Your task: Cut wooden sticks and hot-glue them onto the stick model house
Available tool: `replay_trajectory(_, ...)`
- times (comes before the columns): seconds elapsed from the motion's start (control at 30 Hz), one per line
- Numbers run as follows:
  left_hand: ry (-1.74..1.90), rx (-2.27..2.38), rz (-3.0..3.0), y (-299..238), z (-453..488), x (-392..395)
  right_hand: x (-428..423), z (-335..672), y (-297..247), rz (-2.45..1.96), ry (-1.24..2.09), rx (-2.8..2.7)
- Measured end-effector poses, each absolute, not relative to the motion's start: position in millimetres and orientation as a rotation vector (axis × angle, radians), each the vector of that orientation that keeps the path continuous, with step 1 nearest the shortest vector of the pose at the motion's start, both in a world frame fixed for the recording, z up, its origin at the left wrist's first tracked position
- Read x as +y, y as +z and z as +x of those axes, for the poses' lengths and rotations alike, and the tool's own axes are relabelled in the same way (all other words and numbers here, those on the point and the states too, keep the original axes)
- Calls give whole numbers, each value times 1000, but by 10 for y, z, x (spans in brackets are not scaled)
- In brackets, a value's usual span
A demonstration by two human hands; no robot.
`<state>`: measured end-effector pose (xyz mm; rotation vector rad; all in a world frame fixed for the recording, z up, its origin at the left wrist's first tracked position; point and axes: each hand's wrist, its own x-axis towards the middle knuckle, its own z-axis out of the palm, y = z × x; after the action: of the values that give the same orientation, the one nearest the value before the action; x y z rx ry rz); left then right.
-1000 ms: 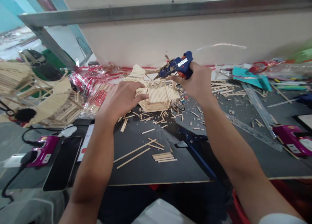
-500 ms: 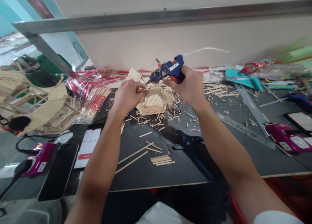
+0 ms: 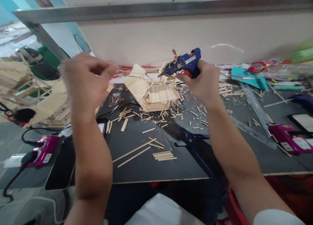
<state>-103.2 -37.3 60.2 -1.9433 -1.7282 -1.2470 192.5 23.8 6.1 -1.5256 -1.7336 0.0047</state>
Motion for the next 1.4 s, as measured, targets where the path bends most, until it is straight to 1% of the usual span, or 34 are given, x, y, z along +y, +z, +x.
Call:
replay_trajectory(0.1,-1337,-1695,-1815,747,-1132,-688,145,1991,54,-1540,12,-1722)
replay_trajectory(0.17,-1332,-1763,-1818,795,-1115,-884,75,2045,23,-1558,-5,-1721)
replay_trajectory(0.27,-1334,-1908,-1800,789,-1026,-1147,-41,2139,-60,-1571,-22,-1699)
replay_trajectory(0.33,-1376,-1902,-1816,709,-987,-1308,-133,2209,-130,-1609,3,-1669)
replay_trajectory(0.37,-1414,-1837,-1826,638,-981,-1386,-184,2245,-169,-1638,18,-1652)
replay_trajectory(0.5,-1201,-1755,-2071,151,-987,-1664,-415,2374,-334,-1761,47,-1588)
replay_trajectory(0.67,-1401,-1900,-2186,-585,-947,-1817,-625,2494,-553,-1852,91,-1535)
replay_trajectory(0.8,-1362,-1944,-2160,-887,-957,-1830,-617,2574,-712,-1962,112,-1591)
replay_trajectory(1.0,-1248,-1881,-2258,-991,-988,-1875,-509,2625,-877,-2118,187,-1697)
replay_trajectory(1.27,-1279,-2198,-1971,-995,-985,-1878,-476,2638,-964,-2091,249,-1627)
replay_trajectory(1.4,-1298,-2208,-2042,-1002,-1003,-1873,-451,2662,-1004,-2062,243,-1590)
